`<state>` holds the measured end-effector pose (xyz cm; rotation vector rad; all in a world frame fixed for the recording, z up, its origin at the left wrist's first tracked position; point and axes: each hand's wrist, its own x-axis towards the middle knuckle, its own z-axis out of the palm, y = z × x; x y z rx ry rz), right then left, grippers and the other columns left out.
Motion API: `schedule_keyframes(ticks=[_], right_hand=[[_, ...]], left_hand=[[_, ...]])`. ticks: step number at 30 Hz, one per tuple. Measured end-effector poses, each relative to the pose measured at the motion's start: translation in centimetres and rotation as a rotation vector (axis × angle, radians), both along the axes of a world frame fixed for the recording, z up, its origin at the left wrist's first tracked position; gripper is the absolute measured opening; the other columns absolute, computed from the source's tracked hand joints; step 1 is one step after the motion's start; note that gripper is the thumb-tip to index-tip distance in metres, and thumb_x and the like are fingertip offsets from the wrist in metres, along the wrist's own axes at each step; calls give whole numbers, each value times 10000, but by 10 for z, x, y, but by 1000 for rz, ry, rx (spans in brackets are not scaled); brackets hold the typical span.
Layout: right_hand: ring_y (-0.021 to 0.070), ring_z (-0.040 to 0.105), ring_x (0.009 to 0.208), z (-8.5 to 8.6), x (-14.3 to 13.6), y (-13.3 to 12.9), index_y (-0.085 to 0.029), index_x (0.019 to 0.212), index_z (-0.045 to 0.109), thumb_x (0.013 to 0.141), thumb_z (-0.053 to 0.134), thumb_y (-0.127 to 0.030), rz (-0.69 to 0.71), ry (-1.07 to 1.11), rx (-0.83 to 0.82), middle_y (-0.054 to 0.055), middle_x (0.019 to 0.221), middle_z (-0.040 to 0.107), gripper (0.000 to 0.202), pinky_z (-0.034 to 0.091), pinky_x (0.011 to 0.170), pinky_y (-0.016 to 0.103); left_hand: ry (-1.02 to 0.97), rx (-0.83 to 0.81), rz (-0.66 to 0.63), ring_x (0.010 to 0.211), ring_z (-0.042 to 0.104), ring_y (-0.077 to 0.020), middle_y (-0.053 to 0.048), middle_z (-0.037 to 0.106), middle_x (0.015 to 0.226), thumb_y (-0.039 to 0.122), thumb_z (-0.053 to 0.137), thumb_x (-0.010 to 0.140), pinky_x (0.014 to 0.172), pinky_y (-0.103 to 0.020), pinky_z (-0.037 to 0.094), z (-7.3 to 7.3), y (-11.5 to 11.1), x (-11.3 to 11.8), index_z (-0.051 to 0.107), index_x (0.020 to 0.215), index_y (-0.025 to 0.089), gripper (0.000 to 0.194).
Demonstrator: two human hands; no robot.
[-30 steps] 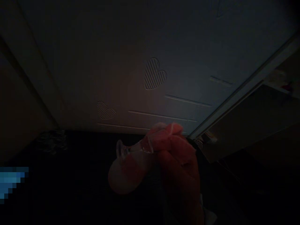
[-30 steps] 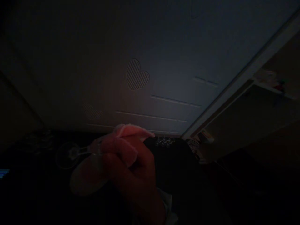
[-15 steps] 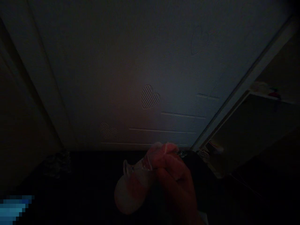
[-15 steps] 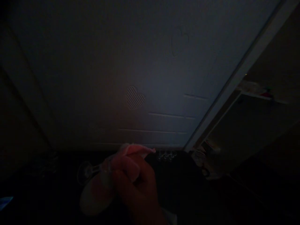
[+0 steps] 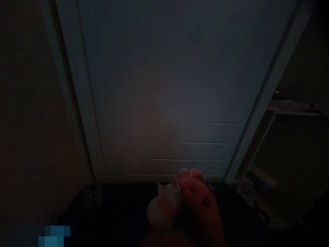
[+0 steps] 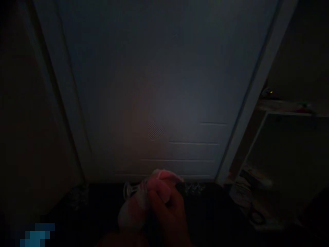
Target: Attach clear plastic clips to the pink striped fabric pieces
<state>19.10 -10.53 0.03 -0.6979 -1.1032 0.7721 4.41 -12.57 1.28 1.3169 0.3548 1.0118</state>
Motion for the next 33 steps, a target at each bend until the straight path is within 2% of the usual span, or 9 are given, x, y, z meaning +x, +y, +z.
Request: schedule_keyframes(ticks=[3,6,10,17,22,25,27,30,33], right_hand=[[175,583,659,12,-1,-5,-245,723,753,755,761,-360,-32,17,12,9,709,661,119,499,575,268],[162,551,640,16,-3,-6,-247,707,746,731,782,-368,-62,36,12,3,717,646,128,460,532,249],[167,569,700,13,-3,-6,-242,700,749,723,782,-362,-40,36,-29,8,762,655,127,480,591,254],[167,585,711,14,-6,-7,-268,729,762,736,772,-311,0,64,-30,-7,777,683,45,481,607,262],[157,558,690,14,-8,-8,-257,724,734,790,732,-312,46,16,18,-16,742,654,86,464,603,260],[153,576,666,9,-8,-11,-281,762,739,817,717,-381,72,-49,57,-27,726,661,116,485,607,251],[148,599,658,7,-8,-14,-300,803,748,836,694,-435,79,-136,70,-33,727,683,148,502,606,234],[135,629,654,6,-11,-19,-338,867,751,869,656,-450,96,-252,83,-48,729,710,147,523,615,202],[137,681,737,7,-15,-21,-390,950,745,879,649,-436,126,-280,90,-60,830,755,127,549,677,192]], left_hand=[[-161,-154,54,697,576,-137,14,631,733,404,801,747,687,-266,482,5,-8,-5,636,704,211,258],[-305,-273,79,639,527,-130,30,562,664,408,890,602,618,-257,438,17,-11,-6,540,599,206,404],[-170,-309,46,667,566,-171,-4,579,691,402,840,644,653,-321,473,29,-21,-3,491,586,213,400],[-75,-220,89,667,612,-205,-12,598,647,410,760,723,651,-340,509,33,-28,-11,505,589,223,343],[-56,-74,356,669,595,-164,17,654,683,399,792,750,694,-288,510,30,-22,-26,620,656,246,249],[47,80,764,749,617,-137,49,689,827,318,757,793,684,-210,503,25,-21,-30,704,817,318,59],[260,153,944,819,655,-156,36,725,930,327,755,775,704,-212,523,23,-21,-30,722,954,330,182],[524,136,856,829,706,-185,22,767,958,387,722,775,696,-238,561,23,-21,-30,712,1085,328,317],[574,171,890,740,706,-168,53,767,850,376,683,775,699,-244,573,26,-22,-31,724,1062,352,291]])
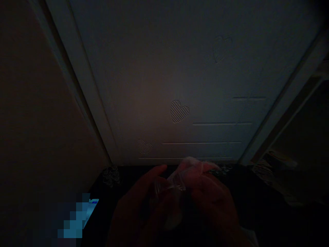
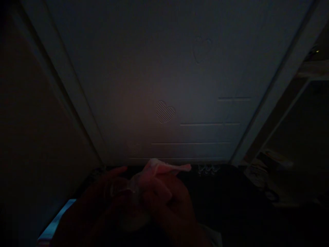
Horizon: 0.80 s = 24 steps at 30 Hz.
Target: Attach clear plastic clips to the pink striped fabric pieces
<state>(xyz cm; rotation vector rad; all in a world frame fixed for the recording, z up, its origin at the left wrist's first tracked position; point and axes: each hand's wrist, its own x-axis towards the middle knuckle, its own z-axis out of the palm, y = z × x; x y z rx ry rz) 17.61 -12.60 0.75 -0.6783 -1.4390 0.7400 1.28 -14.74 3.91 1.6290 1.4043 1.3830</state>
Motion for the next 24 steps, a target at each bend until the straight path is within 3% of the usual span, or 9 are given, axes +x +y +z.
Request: schedule_keyframes(ticks=[4,9,15,20,24], right_hand=[[174,711,911,0,0,1,-443,1028,732,875,655,-443,80,-47,-28,-65,992,781,171,557,795,246],[248,697,973,-3,2,2,-368,1051,750,897,603,-480,163,-123,-127,10,1031,774,240,542,850,364],[289,652,1039,-5,-1,1,-365,1041,754,841,641,-547,207,-85,-272,35,1081,750,293,483,947,460],[322,616,1108,-3,1,0,-417,1052,744,808,649,-596,209,-129,-330,24,1121,737,317,419,1001,543],[308,616,1118,-3,3,0,-425,1081,725,815,647,-590,204,-153,-308,14,1150,726,323,444,989,518]], left_hand=[[76,123,67,674,675,-152,55,744,799,355,693,739,654,-223,566,6,1,-4,742,897,319,169],[217,163,-48,515,603,-110,68,654,609,348,630,811,464,-156,480,9,5,-14,676,722,267,129],[430,91,-129,489,564,-108,38,660,635,405,590,870,425,-170,445,2,9,-29,641,713,236,237],[473,42,-188,510,585,-116,41,649,612,428,563,887,463,-181,466,1,12,-36,637,726,238,260],[465,24,-188,582,638,-129,32,687,664,421,561,892,486,-182,477,3,14,-35,663,755,246,245]])
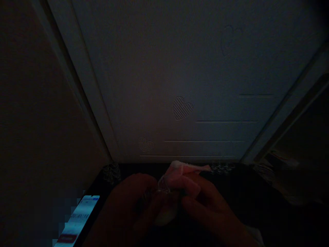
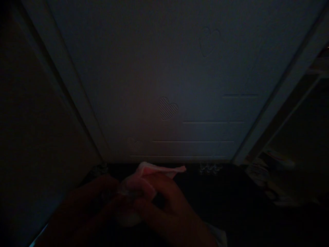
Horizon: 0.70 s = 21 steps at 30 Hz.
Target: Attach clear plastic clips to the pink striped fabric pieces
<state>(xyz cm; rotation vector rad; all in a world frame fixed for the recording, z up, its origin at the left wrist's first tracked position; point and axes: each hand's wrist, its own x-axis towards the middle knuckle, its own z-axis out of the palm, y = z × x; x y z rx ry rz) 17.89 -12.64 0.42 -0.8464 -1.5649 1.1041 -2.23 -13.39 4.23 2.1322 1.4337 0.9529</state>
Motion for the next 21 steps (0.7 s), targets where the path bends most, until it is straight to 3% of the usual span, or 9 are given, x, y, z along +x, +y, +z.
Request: schedule_keyframes(ticks=[5,8,11,13,15,18,21], right_hand=[[263,661,1034,7,-1,2,-340,1042,744,876,580,-566,-38,-61,77,25,1062,745,326,524,926,418],[200,700,896,10,0,5,-321,996,751,960,492,-455,-54,-100,116,6,945,754,294,579,814,314],[180,707,744,1,2,10,-301,895,755,998,400,-356,-88,-122,149,4,840,758,373,596,691,278],[209,706,764,-7,3,13,-290,859,751,952,471,-352,-257,-81,196,15,841,766,302,593,693,310],[233,689,782,-12,4,15,-284,813,740,883,556,-341,-330,-61,207,23,835,763,204,581,712,342],[215,657,697,-5,2,16,-268,708,712,796,592,-243,-283,-34,153,13,736,727,151,557,631,322],[162,574,554,7,-3,15,-233,628,676,742,591,-189,-185,159,-44,-17,595,633,149,474,513,270]], left_hand=[[-8,112,-56,596,657,-119,50,709,696,327,580,892,536,-182,491,2,5,2,712,804,282,166],[41,267,-43,604,658,-118,45,704,706,248,558,892,552,-185,491,3,8,5,722,796,285,193],[104,408,-46,602,638,-120,36,680,700,205,530,898,543,-184,482,5,8,8,719,878,278,203],[127,482,-43,597,624,-121,35,665,686,190,521,901,529,-180,472,5,8,10,714,936,271,212],[129,516,-42,606,624,-122,32,662,684,188,519,903,534,-180,472,4,9,11,716,901,260,209],[135,467,-55,613,630,-126,30,664,694,188,526,898,552,-189,479,3,11,10,721,906,267,210],[135,420,-33,615,627,-130,28,660,705,175,535,877,561,-198,479,2,12,9,718,990,289,244]])
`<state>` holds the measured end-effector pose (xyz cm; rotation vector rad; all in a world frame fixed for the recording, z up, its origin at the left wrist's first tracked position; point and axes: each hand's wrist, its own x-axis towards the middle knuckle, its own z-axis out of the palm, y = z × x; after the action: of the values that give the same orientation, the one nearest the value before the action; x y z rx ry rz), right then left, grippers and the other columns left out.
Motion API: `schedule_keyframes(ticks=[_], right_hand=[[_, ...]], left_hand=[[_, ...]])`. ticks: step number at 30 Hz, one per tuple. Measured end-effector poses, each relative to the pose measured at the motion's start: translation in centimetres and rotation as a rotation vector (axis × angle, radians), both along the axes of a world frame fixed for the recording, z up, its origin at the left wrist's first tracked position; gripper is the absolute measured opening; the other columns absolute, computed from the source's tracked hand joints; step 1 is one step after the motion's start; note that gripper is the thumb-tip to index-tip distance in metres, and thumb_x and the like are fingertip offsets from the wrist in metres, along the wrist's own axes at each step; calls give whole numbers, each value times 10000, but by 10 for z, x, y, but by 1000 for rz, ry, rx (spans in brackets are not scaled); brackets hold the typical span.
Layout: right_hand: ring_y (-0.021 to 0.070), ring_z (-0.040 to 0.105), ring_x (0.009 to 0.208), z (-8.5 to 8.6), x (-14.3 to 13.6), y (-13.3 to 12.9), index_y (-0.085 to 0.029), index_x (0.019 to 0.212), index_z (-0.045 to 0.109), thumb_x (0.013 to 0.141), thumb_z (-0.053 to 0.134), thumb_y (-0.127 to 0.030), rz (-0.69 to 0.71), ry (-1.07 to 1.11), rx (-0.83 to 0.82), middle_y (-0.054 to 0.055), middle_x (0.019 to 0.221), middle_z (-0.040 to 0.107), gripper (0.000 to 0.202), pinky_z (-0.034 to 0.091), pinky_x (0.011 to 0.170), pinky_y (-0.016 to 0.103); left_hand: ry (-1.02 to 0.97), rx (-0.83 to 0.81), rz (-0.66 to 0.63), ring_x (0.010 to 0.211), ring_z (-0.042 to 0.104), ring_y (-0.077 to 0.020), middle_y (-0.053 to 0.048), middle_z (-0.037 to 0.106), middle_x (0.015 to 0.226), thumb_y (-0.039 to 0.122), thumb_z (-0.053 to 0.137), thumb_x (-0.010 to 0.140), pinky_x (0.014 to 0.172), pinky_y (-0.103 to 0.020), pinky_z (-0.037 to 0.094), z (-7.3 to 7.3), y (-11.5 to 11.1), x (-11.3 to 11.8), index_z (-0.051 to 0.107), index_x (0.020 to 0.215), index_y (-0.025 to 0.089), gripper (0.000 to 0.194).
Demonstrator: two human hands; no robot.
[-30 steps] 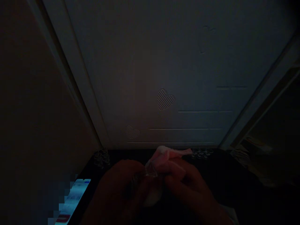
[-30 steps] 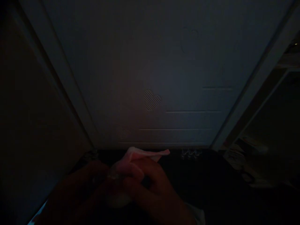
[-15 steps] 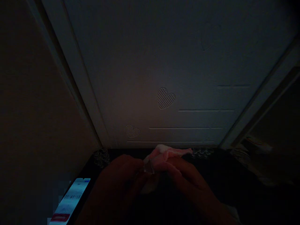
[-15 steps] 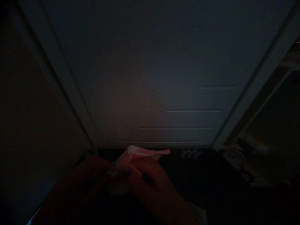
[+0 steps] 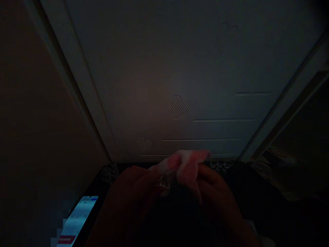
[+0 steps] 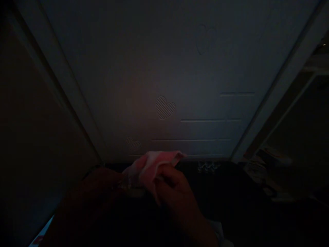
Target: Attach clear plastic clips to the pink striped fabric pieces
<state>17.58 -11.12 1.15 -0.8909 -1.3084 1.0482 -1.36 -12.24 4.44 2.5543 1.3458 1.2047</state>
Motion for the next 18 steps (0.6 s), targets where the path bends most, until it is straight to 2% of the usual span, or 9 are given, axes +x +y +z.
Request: schedule_keyframes(ticks=[3,6,8,13,15,18], right_hand=[[166,613,642,6,-3,-2,-230,716,725,726,679,-204,101,134,-43,-11,689,681,54,496,607,275],[180,648,748,5,-2,-2,-272,845,766,760,729,-244,172,147,-33,-2,807,725,97,513,695,288],[192,645,808,5,0,-2,-288,869,772,772,735,-254,138,97,13,4,847,725,109,504,733,300],[195,600,875,7,4,-1,-281,694,756,769,732,-221,-41,-69,259,2,849,658,99,469,795,311],[185,604,837,8,4,-1,-275,687,745,784,721,-203,-24,-77,296,-3,828,670,124,471,784,310],[170,620,746,7,4,0,-267,738,736,793,708,-186,64,-24,235,-16,777,705,102,486,726,295]], left_hand=[[-26,-45,6,620,635,-136,27,666,696,183,535,872,561,-207,478,0,0,-1,729,902,287,223],[-50,-93,13,632,644,-142,26,682,708,197,544,872,571,-218,483,0,-1,-2,729,853,286,206],[-56,-117,18,648,649,-152,15,693,725,218,541,877,585,-232,490,1,-1,-3,728,822,272,202],[-82,-157,34,677,666,-166,-2,712,748,232,559,858,607,-246,508,3,-1,-3,723,793,243,176],[-120,-151,31,666,666,-155,10,710,733,221,585,835,602,-231,507,3,-1,-3,725,790,250,149],[-160,-159,-2,654,668,-141,23,710,726,215,599,816,593,-212,506,2,-2,-3,731,799,264,142]])
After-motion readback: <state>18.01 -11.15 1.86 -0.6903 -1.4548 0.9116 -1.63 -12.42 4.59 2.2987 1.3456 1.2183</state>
